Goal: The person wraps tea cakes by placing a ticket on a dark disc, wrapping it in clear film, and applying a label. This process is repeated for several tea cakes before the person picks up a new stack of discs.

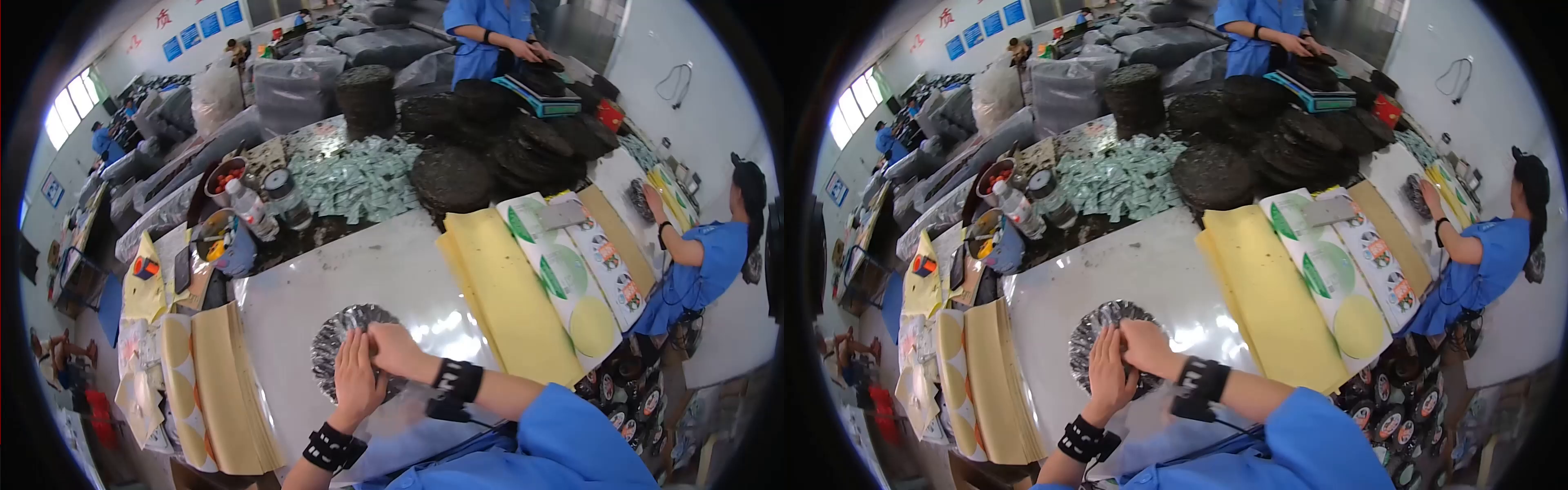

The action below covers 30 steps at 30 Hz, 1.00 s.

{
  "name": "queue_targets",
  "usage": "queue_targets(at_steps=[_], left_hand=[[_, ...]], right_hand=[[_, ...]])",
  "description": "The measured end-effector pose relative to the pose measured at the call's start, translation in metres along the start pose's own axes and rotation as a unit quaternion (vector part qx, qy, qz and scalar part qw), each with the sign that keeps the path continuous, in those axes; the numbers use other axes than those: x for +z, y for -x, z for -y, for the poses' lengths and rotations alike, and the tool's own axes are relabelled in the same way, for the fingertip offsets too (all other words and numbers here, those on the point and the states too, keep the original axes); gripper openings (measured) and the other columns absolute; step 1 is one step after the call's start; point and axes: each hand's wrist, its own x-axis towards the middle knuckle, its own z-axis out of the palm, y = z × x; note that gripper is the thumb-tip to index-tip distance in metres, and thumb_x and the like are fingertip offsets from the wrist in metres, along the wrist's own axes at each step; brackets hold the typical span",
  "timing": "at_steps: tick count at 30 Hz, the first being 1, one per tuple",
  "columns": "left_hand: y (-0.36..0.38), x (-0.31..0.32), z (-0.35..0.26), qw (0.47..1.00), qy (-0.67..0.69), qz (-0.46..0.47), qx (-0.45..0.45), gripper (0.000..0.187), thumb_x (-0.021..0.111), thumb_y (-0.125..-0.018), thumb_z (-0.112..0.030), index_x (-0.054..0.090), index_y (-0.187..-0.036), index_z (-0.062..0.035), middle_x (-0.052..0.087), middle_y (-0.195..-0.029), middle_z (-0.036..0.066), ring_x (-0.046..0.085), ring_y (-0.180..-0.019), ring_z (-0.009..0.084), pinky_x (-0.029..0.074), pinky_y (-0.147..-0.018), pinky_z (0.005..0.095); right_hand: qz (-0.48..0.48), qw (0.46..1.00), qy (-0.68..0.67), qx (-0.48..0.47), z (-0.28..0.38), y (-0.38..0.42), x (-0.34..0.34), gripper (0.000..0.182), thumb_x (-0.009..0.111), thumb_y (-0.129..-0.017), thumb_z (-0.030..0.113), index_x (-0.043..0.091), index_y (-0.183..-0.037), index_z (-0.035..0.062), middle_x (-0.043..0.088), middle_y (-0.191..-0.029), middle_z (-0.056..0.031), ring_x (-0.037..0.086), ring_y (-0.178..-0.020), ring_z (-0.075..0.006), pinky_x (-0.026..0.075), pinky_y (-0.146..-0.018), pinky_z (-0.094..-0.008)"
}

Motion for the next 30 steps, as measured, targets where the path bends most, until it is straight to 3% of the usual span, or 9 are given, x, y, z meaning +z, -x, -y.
queue_targets(at_steps=[3,6,9,12,15,23,26,28,30], left_hand=[[-0.002,-0.009,-0.024,0.999,-0.037,0.002,-0.006,0.077,0.068,-0.079,-0.028,0.044,-0.140,0.0122,0.041,-0.150,0.030,0.035,-0.144,0.0431,0.024,-0.119,0.0515],[-0.006,0.004,-0.019,0.997,-0.079,0.007,-0.002,0.073,0.067,-0.082,-0.029,0.046,-0.140,0.0094,0.040,-0.151,0.029,0.032,-0.145,0.0420,0.023,-0.119,0.0515],[-0.002,0.003,-0.020,0.996,-0.090,0.007,-0.001,0.072,0.066,-0.083,-0.030,0.046,-0.140,0.0093,0.040,-0.151,0.029,0.033,-0.144,0.0419,0.023,-0.119,0.0515],[-0.002,0.005,-0.021,0.995,-0.095,0.001,0.004,0.070,0.065,-0.084,-0.029,0.046,-0.139,0.0098,0.040,-0.151,0.029,0.033,-0.144,0.0424,0.023,-0.119,0.0522],[-0.002,0.007,-0.022,0.995,-0.097,0.004,0.006,0.068,0.063,-0.086,-0.029,0.046,-0.139,0.0103,0.039,-0.152,0.028,0.033,-0.144,0.0436,0.023,-0.119,0.0533],[-0.001,0.007,-0.021,0.993,-0.119,-0.005,0.014,0.070,0.062,-0.087,-0.027,0.042,-0.142,0.0098,0.037,-0.153,0.027,0.030,-0.145,0.0437,0.022,-0.118,0.0540],[0.000,0.007,-0.022,0.993,-0.120,-0.003,0.011,0.070,0.063,-0.087,-0.029,0.043,-0.142,0.0097,0.037,-0.153,0.027,0.031,-0.144,0.0434,0.022,-0.119,0.0534],[-0.001,0.005,-0.023,0.993,-0.117,-0.006,0.005,0.070,0.064,-0.087,-0.028,0.043,-0.142,0.0090,0.038,-0.152,0.027,0.032,-0.144,0.0438,0.022,-0.119,0.0535],[-0.006,0.004,-0.027,0.993,-0.119,-0.011,-0.004,0.070,0.064,-0.087,-0.028,0.043,-0.142,0.0088,0.039,-0.152,0.027,0.033,-0.144,0.0431,0.022,-0.119,0.0532]], right_hand=[[-0.150,0.986,-0.032,-0.059,-0.019,0.008,0.025,0.017,0.062,-0.082,0.009,0.051,-0.092,0.0000,0.060,-0.087,-0.0235,0.061,-0.086,-0.0443,0.049,-0.071,-0.0505],[-0.031,0.969,-0.236,-0.070,-0.014,0.047,-0.031,0.023,0.066,-0.078,0.002,0.057,-0.099,0.0009,0.058,-0.092,-0.0175,0.061,-0.087,-0.0340,0.050,-0.077,-0.0408],[-0.283,0.956,0.072,-0.006,-0.075,0.090,-0.113,0.022,0.066,-0.077,0.006,0.062,-0.099,0.0051,0.061,-0.099,-0.0160,0.062,-0.094,-0.0338,0.051,-0.081,-0.0415],[-0.282,0.789,0.533,0.118,-0.191,0.141,-0.183,0.033,0.063,-0.083,0.012,0.054,-0.108,-0.0069,0.054,-0.127,-0.0314,0.058,-0.115,-0.0455,0.051,-0.096,-0.0470],[-0.276,0.771,0.544,0.184,-0.231,0.146,-0.203,0.026,0.058,-0.086,0.011,0.056,-0.107,-0.0043,0.053,-0.133,-0.0342,0.052,-0.125,-0.0485,0.046,-0.103,-0.0528],[-0.181,0.831,0.474,0.228,-0.225,0.144,-0.251,0.012,0.057,-0.089,0.017,0.059,-0.094,0.0055,0.069,-0.093,-0.0195,0.069,-0.084,-0.0376,0.056,-0.069,-0.0465],[-0.452,0.760,0.407,0.228,-0.312,0.206,-0.328,0.021,0.052,-0.094,0.020,0.062,-0.085,0.0040,0.065,-0.079,-0.0167,0.065,-0.073,-0.0372,0.050,-0.064,-0.0512],[-0.453,0.695,0.462,0.313,-0.389,0.307,-0.390,0.023,0.053,-0.094,0.019,0.065,-0.092,-0.0005,0.064,-0.081,-0.0231,0.065,-0.077,-0.0383,0.049,-0.067,-0.0503],[-0.637,0.624,0.429,0.143,-0.390,0.358,-0.414,0.021,0.058,-0.094,0.020,0.061,-0.097,-0.0002,0.064,-0.077,-0.0130,0.056,-0.063,-0.0234,0.050,-0.060,-0.0423]])
